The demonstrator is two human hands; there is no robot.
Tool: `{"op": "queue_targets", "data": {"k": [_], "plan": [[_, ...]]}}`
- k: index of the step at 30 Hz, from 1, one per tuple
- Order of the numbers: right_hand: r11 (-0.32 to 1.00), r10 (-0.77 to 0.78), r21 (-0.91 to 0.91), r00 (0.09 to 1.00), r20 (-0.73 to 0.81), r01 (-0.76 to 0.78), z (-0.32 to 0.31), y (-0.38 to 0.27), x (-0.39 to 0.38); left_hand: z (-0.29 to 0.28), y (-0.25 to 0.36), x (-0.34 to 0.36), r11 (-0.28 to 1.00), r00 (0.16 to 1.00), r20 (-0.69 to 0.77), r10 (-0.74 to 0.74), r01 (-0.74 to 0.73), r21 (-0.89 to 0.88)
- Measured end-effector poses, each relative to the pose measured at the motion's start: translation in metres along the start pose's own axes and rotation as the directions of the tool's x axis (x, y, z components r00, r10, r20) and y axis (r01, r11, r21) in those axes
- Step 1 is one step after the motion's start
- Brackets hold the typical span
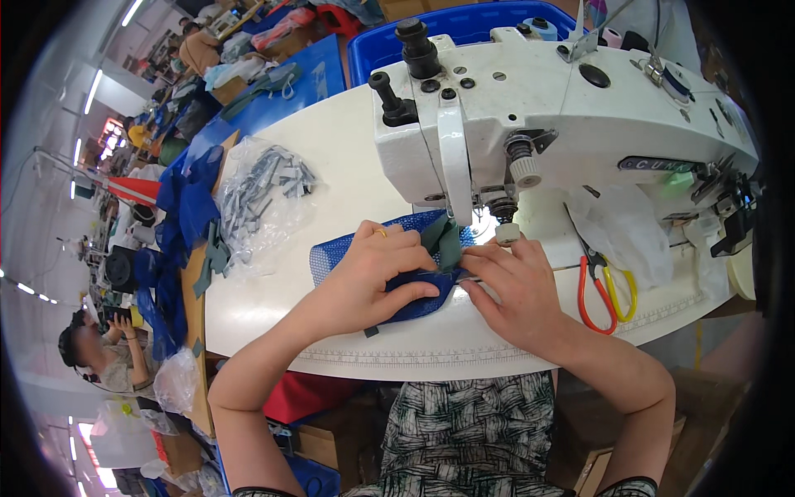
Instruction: Sewing a small piece of green fabric onto a blue mesh material using an industrial sewing machine.
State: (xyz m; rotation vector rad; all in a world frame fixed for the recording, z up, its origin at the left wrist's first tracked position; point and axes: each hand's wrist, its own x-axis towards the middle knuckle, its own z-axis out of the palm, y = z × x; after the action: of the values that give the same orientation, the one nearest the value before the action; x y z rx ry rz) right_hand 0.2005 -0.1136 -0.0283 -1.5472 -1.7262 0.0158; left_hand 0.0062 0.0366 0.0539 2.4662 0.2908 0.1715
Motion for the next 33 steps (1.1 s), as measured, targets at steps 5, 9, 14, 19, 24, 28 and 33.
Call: {"op": "queue_targets", "data": {"k": [5, 9, 14, 19, 24, 28, 33], "plan": [[1.0, -0.023, 0.016, 0.984, 0.177, 0.02, -0.004, 0.004, -0.002, 0.018, 0.017, 0.01, 0.961, 0.971, 0.097, 0.217, -0.23, 0.151], [0.979, -0.201, 0.051, 0.902, 0.383, 0.196, -0.008, 0.011, 0.001, 0.016, 0.016, 0.015, 0.977, 0.973, 0.098, 0.21, -0.211, -0.003], [0.985, -0.15, 0.135, 0.932, 0.33, 0.111, -0.009, 0.003, -0.001, 0.012, 0.008, 0.012, 0.984, 0.976, 0.139, 0.166, -0.172, 0.034], [0.991, -0.098, 0.098, 0.995, 0.019, 0.095, -0.004, -0.006, -0.001, 0.019, 0.009, 0.012, 0.969, 0.971, 0.131, 0.201, -0.217, 0.115], [0.99, -0.128, 0.067, 0.982, 0.136, 0.12, 0.0, 0.0, -0.008, 0.025, -0.002, 0.016, 0.982, 0.978, -0.111, 0.178, -0.169, 0.087], [0.977, -0.213, 0.027, 0.972, 0.101, 0.211, -0.001, 0.0, -0.011, 0.046, -0.017, 0.016, 0.959, 0.98, -0.146, 0.139, -0.096, 0.265], [0.974, -0.226, -0.014, 0.973, 0.048, 0.227, 0.002, 0.002, -0.012, 0.058, -0.018, 0.012, 0.951, 0.975, -0.21, 0.066, 0.002, 0.308]]}}
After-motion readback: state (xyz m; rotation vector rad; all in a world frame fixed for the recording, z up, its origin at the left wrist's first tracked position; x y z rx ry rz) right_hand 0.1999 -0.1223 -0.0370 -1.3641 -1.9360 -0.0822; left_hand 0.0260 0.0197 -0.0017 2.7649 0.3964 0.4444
